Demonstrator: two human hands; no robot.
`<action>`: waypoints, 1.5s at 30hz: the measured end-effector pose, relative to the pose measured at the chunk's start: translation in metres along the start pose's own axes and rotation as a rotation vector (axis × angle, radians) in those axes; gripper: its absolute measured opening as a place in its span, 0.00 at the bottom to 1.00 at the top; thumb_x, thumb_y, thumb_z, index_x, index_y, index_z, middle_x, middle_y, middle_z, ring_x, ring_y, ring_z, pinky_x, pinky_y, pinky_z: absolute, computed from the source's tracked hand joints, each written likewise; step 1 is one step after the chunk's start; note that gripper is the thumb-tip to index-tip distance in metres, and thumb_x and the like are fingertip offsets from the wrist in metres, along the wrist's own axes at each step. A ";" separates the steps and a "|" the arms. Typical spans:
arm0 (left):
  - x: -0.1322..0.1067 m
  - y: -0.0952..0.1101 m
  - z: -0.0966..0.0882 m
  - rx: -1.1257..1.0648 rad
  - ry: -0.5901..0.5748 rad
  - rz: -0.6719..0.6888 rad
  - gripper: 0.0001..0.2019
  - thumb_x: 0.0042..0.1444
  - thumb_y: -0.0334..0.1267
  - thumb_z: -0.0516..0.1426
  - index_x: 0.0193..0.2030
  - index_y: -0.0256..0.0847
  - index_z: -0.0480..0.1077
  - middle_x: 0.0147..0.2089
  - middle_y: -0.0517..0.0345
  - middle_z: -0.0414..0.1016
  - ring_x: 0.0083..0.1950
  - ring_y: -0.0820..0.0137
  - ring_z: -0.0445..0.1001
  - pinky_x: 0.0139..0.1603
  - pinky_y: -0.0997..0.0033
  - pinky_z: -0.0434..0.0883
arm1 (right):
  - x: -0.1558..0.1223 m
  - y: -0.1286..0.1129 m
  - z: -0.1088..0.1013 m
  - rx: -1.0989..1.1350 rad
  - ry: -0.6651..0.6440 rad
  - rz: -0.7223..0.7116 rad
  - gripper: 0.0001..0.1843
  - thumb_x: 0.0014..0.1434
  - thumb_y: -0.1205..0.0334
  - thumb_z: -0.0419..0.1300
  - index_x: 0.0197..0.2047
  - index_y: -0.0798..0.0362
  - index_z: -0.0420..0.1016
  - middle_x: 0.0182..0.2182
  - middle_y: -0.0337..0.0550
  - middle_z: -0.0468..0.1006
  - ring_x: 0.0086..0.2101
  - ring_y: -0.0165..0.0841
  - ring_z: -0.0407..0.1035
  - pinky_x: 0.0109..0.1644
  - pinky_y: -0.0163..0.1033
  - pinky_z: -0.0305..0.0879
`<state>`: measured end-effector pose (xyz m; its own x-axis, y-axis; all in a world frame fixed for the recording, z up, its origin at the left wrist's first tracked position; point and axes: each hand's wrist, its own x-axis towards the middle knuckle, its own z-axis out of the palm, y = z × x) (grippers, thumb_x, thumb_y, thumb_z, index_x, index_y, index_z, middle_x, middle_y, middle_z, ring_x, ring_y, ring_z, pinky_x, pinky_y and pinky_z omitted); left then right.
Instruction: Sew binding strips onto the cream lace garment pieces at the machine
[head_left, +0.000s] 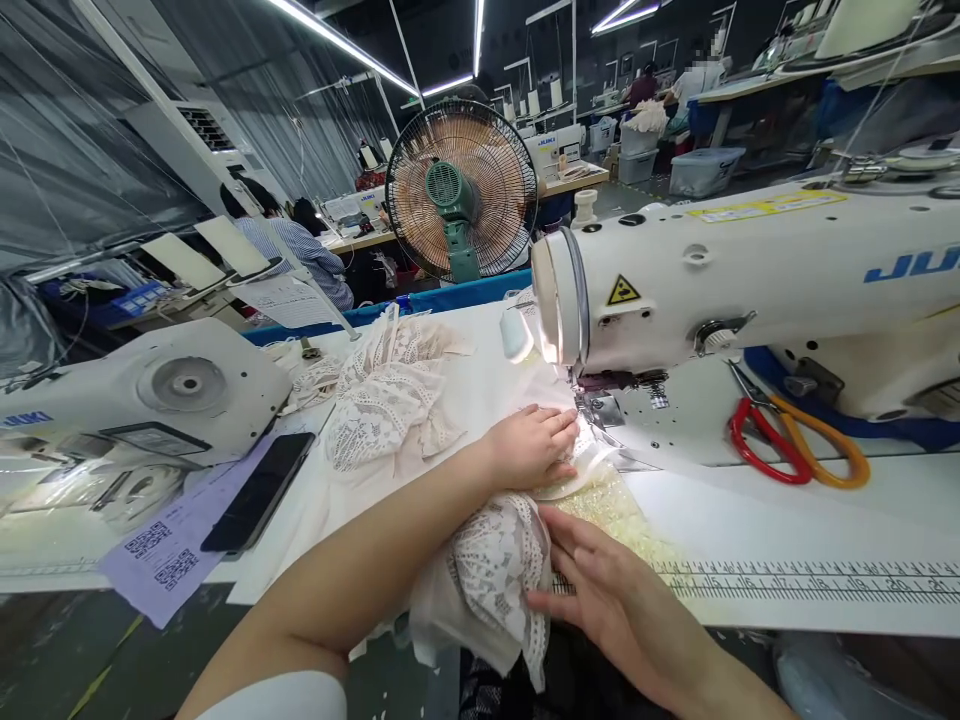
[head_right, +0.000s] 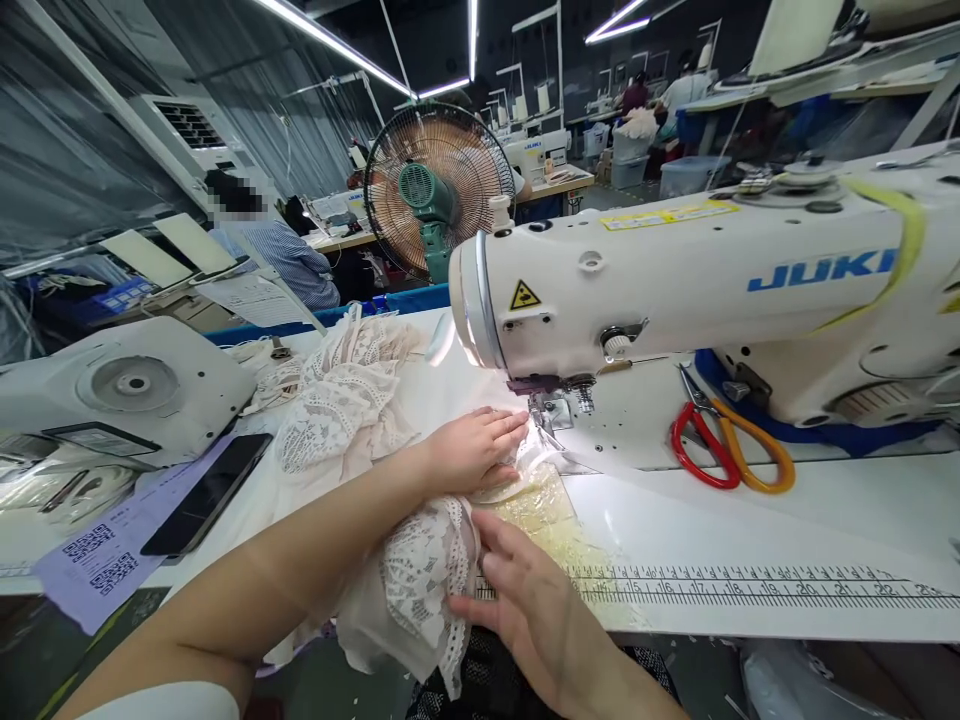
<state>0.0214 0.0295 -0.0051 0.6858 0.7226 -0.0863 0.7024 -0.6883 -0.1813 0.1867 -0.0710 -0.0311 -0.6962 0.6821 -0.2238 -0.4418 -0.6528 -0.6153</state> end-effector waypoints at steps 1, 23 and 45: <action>-0.001 0.000 -0.002 -0.040 -0.005 0.001 0.23 0.61 0.46 0.48 0.59 0.34 0.62 0.63 0.45 0.60 0.61 0.58 0.63 0.59 0.56 0.61 | -0.004 -0.006 -0.005 -0.228 0.010 -0.026 0.21 0.50 0.51 0.63 0.48 0.44 0.74 0.58 0.43 0.65 0.57 0.43 0.58 0.52 0.50 0.64; -0.023 0.032 0.010 -0.233 0.196 0.206 0.21 0.60 0.45 0.46 0.56 0.38 0.64 0.56 0.50 0.69 0.59 0.61 0.63 0.61 0.55 0.56 | 0.014 -0.076 -0.084 -2.117 -0.118 -0.814 0.16 0.60 0.71 0.46 0.43 0.53 0.73 0.40 0.48 0.75 0.39 0.38 0.66 0.39 0.44 0.66; 0.006 -0.027 0.013 -0.188 0.182 0.218 0.16 0.61 0.36 0.46 0.50 0.41 0.71 0.54 0.52 0.71 0.59 0.64 0.64 0.63 0.55 0.53 | 0.023 -0.066 -0.090 -2.016 0.026 -0.905 0.22 0.55 0.73 0.47 0.49 0.50 0.73 0.47 0.43 0.76 0.44 0.39 0.68 0.45 0.46 0.67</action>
<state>0.0043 0.0533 -0.0135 0.8347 0.5454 0.0765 0.5465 -0.8374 0.0076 0.2512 0.0175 -0.0637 -0.6891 0.5312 0.4929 0.4648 0.8458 -0.2619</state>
